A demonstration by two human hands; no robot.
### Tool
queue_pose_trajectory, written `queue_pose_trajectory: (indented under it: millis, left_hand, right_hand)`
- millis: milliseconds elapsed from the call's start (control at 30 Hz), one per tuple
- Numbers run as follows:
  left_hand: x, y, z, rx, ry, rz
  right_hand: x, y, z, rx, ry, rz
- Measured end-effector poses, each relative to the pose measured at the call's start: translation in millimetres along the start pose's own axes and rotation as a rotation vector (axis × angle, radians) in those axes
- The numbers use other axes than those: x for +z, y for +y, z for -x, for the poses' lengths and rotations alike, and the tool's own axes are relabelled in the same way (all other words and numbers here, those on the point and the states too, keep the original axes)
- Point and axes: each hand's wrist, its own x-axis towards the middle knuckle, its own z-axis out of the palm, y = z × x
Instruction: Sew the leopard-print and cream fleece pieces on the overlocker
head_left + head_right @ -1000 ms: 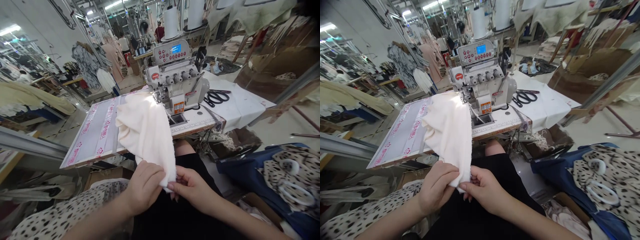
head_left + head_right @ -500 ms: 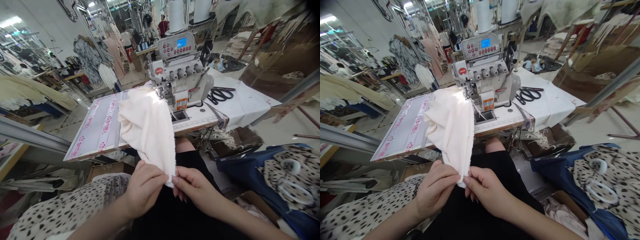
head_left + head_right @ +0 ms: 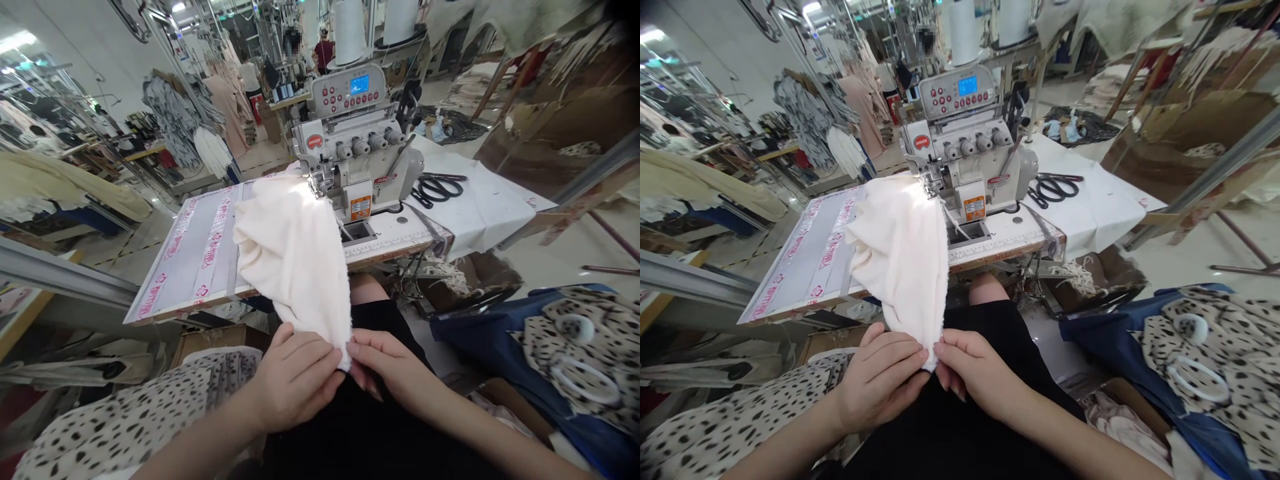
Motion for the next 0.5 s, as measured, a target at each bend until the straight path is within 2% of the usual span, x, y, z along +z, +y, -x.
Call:
queue_pose_trajectory:
  millis: [233,333,400,500]
  left_hand:
    - [3.8,2.0,4.4,-0.078,-0.023,0.067]
    - [2.7,0.8,2.5,-0.06,0.005,0.065]
    - [0.7,-0.6,-1.0,-0.037,0.029,0.062]
    - [-4.6,-2.6,-8.0,-0.003,0.042,0.044]
  right_hand:
    - [-3.9,7.4,-1.1,-0.055,-0.028,-0.068]
    - [-6.2,1.7,4.3,-0.091,-0.058,0.045]
    - [-8.5,-5.6,9.5,-0.227,0.029,0.296]
    - [-12.3,-14.9,12.8,-0.618,0.207,0.783]
